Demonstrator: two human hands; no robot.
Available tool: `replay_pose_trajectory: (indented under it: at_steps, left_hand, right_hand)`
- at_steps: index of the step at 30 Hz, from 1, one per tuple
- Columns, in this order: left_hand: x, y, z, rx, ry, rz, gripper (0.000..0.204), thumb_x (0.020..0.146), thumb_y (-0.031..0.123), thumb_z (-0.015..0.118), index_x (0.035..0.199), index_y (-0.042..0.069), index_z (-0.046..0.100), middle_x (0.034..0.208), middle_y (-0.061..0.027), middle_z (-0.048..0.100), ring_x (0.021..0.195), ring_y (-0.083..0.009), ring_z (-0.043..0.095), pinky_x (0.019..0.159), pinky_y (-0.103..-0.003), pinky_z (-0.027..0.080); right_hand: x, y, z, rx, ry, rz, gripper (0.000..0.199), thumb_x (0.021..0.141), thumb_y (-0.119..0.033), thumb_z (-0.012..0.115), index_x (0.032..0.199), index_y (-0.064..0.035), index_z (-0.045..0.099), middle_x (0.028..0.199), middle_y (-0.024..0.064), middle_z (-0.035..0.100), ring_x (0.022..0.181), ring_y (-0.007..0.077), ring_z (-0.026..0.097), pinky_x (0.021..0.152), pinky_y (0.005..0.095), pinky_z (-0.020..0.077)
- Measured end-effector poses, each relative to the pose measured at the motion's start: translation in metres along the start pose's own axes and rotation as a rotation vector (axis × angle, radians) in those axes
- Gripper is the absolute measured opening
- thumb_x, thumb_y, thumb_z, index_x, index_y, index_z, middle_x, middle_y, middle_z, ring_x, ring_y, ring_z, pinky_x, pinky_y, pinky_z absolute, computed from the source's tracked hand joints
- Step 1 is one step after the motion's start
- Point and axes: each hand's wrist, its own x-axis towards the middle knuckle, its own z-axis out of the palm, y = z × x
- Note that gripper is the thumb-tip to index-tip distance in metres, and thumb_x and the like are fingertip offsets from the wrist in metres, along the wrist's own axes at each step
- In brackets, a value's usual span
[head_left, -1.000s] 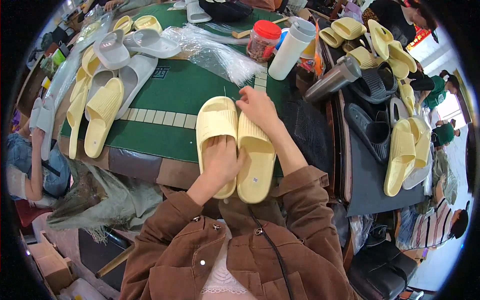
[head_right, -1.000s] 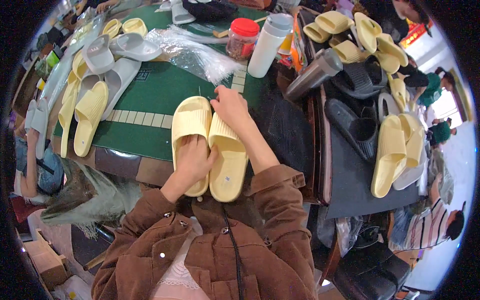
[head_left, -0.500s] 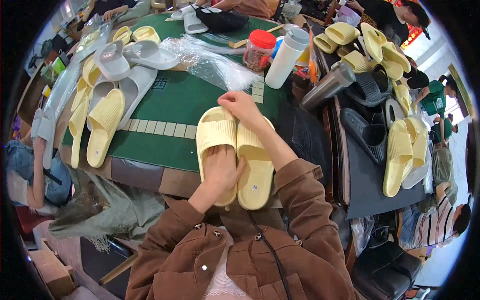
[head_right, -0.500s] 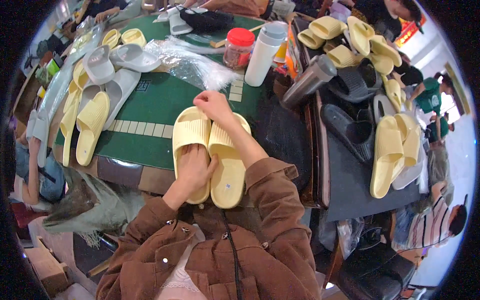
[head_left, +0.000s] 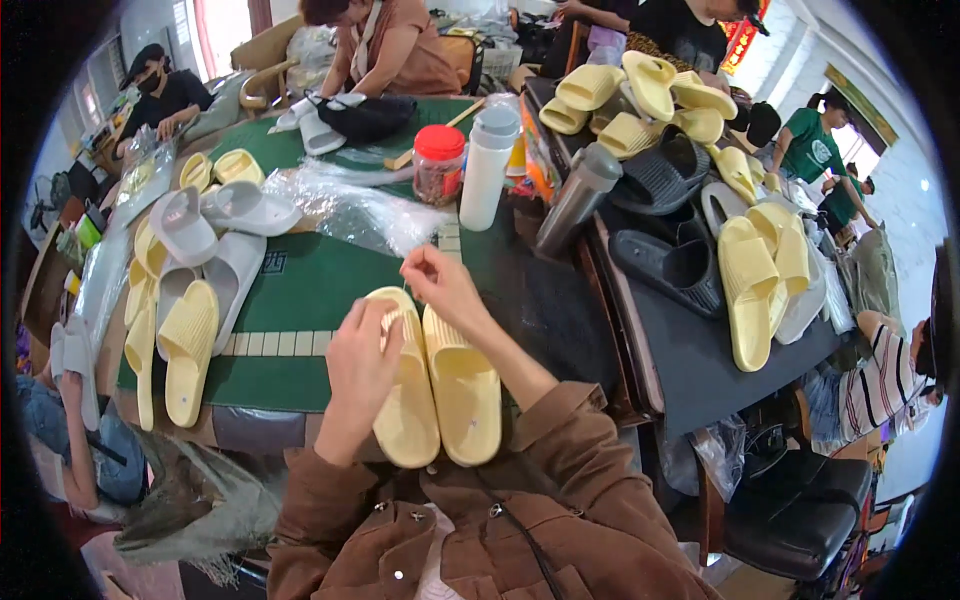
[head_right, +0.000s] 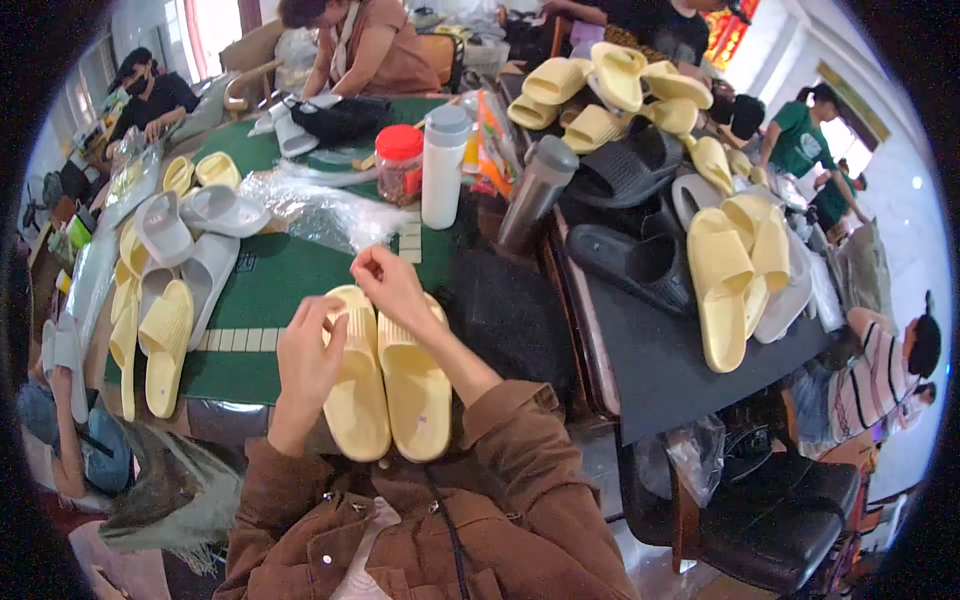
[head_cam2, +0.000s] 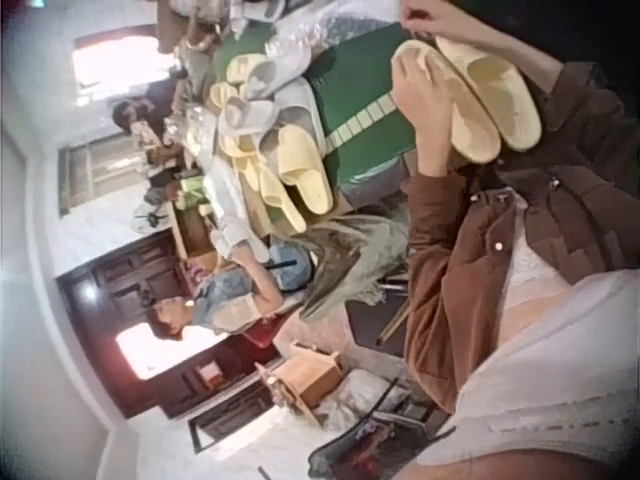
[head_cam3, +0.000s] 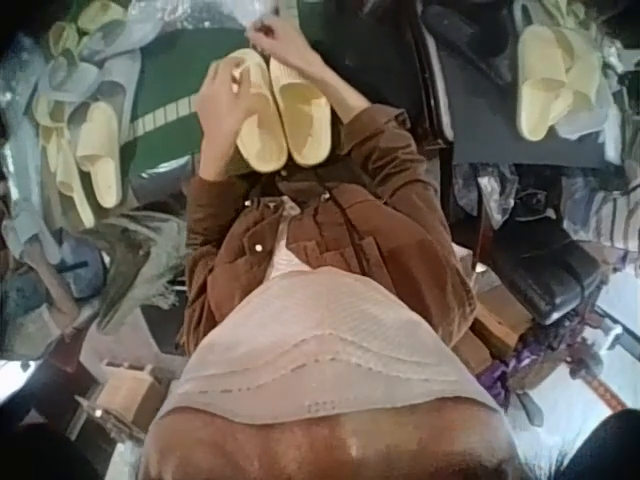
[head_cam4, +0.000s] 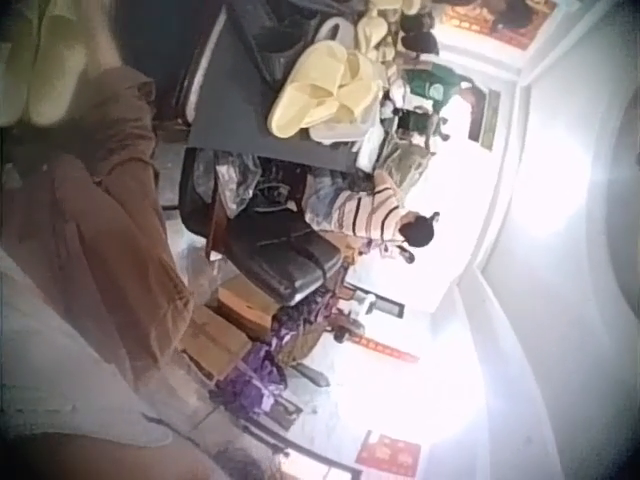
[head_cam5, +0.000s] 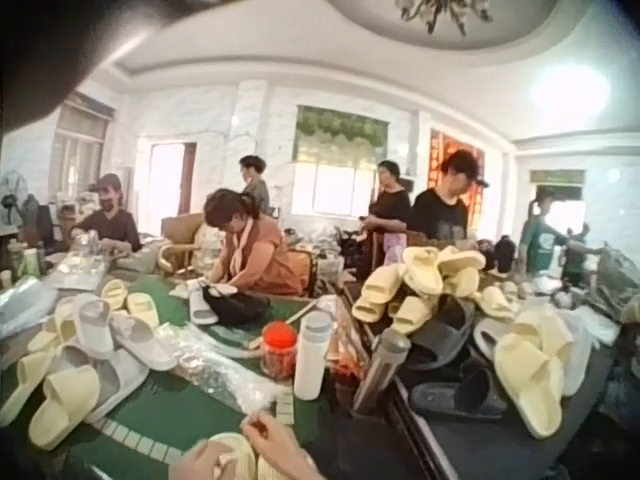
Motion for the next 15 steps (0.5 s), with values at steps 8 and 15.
replay_pose_trajectory:
  at_steps: [8, 15]
  left_hand:
    - [0.059, -0.039, 0.053, -0.272, -0.123, 0.07, 0.018, 0.089, 0.002, 0.058, 0.106, -0.002, 0.06, 0.08, -0.0149, 0.067, 0.064, -0.0182, 0.063, 0.059, -0.031, 0.05]
    - [0.052, -0.038, 0.078, -0.459, -0.004, -0.027, 0.01, 0.089, 0.001, 0.059, 0.099, -0.001, 0.059, 0.076, -0.0125, 0.065, 0.065, -0.0178, 0.062, 0.061, -0.029, 0.049]
  right_hand:
    - [-0.01, 0.012, -0.001, 0.203, 0.173, -0.063, 0.01, 0.094, -0.01, 0.058, 0.096, -0.0002, 0.059, 0.082, 0.0009, 0.061, 0.071, 0.0063, 0.057, 0.062, 0.022, 0.0481]
    - [-0.013, 0.015, -0.001, 0.157, 0.269, 0.022, 0.009, 0.092, -0.007, 0.059, 0.097, 0.0003, 0.059, 0.083, 0.0019, 0.061, 0.073, 0.0072, 0.059, 0.067, 0.0225, 0.05]
